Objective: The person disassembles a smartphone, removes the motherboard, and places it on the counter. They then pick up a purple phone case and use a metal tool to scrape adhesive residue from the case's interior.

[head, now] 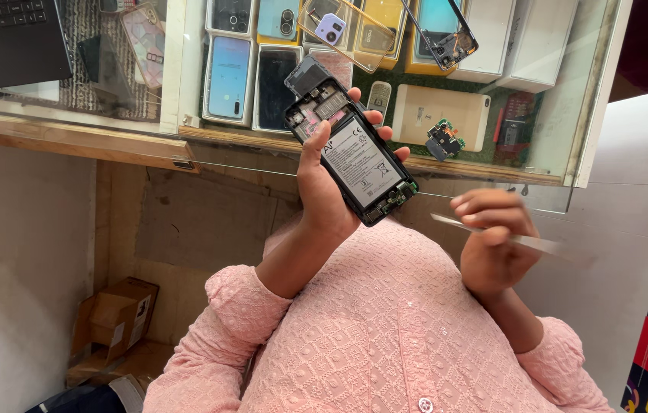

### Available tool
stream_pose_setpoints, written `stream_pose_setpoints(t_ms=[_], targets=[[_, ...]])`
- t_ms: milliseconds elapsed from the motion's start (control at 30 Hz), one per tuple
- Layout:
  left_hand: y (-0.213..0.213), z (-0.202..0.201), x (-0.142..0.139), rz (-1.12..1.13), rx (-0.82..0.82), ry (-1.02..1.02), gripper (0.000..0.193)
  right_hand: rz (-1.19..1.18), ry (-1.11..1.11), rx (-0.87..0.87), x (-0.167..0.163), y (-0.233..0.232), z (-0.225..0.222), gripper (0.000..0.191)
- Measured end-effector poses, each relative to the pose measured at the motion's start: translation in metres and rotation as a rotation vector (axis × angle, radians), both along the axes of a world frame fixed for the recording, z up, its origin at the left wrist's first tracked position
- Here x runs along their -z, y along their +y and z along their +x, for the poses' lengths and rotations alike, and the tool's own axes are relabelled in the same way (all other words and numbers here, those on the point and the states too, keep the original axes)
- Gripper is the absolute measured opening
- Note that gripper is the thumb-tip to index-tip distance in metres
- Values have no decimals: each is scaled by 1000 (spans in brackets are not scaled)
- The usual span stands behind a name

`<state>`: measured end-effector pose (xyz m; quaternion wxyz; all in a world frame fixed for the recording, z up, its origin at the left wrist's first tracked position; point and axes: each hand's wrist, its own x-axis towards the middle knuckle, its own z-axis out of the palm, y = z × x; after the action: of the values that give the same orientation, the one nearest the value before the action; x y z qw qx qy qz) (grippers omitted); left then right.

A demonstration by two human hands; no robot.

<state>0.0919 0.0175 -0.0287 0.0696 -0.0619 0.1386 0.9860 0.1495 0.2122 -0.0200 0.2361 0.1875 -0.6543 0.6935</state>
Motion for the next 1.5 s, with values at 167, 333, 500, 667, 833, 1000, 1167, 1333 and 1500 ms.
stream_pose_setpoints(t_ms=[167,333,500,667,833,1000,1167,1333,1500], targets=[[4,3,-10,-162,-49,130,65,-65,-537,-111,-23,0,-3,26],[7,8,-15,-264,-81,208,73,314,-620,-25,-23,-8,-4,25],[9,11,-18,-312,-75,279,72,213,-727,-58,-19,-5,-12,19],[7,14,-20,-315,-81,302,67,289,-599,-17,-14,-5,-13,19],[8,16,-20,-362,-92,336,63,143,-660,-49,-13,-6,-15,15],[8,18,-19,-404,-114,354,61,502,-436,109,-22,-14,-13,23],[9,17,-18,-397,-117,340,62,592,-325,126,-29,-16,-14,25],[6,14,-14,-387,-76,362,64,501,-435,87,-23,-11,-19,17],[6,14,-8,-412,-46,377,64,28,-927,-98,-16,-5,-27,16]])
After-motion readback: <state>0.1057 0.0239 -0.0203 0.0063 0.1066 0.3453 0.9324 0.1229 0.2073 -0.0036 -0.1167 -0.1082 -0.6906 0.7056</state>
